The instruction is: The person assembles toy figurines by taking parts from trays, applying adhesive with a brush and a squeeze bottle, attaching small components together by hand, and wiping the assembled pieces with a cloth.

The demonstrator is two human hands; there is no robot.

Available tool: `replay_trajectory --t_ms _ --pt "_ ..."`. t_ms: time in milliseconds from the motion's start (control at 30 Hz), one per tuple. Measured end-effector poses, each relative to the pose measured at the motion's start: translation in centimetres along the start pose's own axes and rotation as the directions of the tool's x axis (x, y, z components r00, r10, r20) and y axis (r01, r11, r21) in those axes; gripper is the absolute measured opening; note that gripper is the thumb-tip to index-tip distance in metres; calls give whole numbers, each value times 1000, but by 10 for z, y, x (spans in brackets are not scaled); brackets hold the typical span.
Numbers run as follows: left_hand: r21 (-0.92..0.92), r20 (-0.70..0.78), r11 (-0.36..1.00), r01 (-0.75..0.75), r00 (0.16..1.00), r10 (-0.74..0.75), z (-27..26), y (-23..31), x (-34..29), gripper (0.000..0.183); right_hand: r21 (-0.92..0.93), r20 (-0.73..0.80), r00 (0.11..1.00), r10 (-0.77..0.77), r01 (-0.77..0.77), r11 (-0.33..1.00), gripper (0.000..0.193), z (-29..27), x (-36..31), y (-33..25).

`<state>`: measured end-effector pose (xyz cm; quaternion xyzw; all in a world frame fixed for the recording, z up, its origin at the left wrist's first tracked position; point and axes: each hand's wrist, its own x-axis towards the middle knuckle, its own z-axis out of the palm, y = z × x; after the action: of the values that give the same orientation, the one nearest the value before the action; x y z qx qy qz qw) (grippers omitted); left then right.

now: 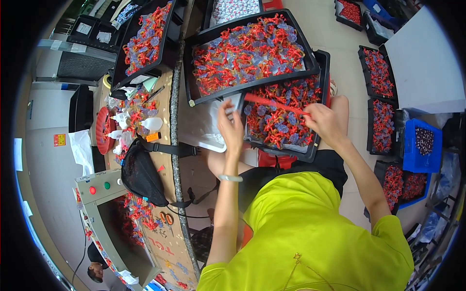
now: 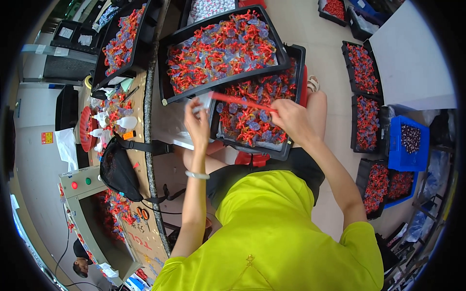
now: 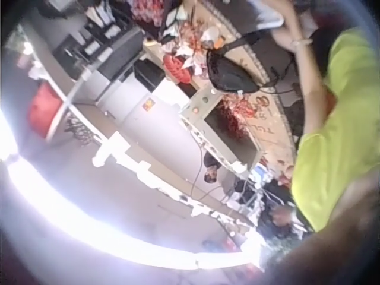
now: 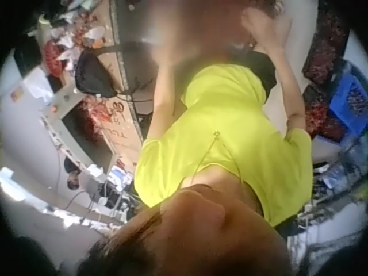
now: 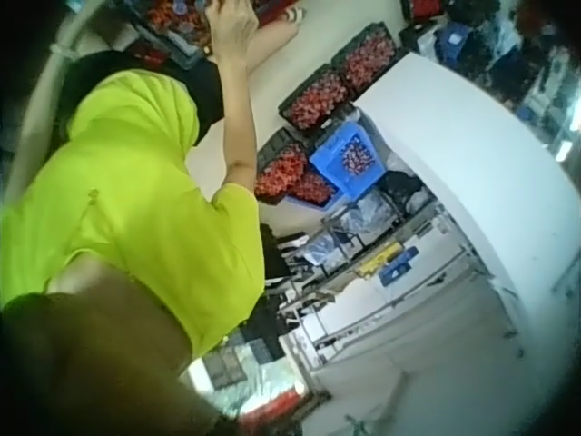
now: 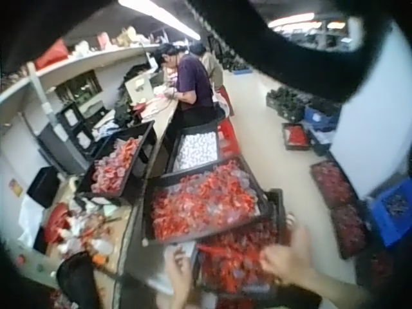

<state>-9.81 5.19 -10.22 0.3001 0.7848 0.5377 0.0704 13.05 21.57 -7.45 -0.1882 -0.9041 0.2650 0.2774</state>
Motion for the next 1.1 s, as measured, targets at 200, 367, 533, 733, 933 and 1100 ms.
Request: replay_trajectory --t_ms 200,367,533,733,933,1100 --pt "539 138 767 -349 934 328 12 -14 139 30 291 -284 870 402 -322 901 16 -59 -38 -13" --pt "867 402 303 -395 915 42 55 -29 168 29 763 -272 649 711 -304 570 17 -58 -48 -27" --pt "873 468 95 -478 877 110 60 -35 167 18 854 -165 662 731 -275 442 17 -39 -44 -34" --pt "793 338 358 -493 845 415 20 -33 164 13 828 -216 671 709 -258 497 15 -45 -37 -33" --pt "419 -126 859 -295 918 377 -18 30 125 14 875 -235 595 768 -216 434 17 -61 -46 -31" --pt "-658 390 639 397 906 -162 -18 91 0 7 838 -207 771 602 -178 516 22 -55 -25 -60"
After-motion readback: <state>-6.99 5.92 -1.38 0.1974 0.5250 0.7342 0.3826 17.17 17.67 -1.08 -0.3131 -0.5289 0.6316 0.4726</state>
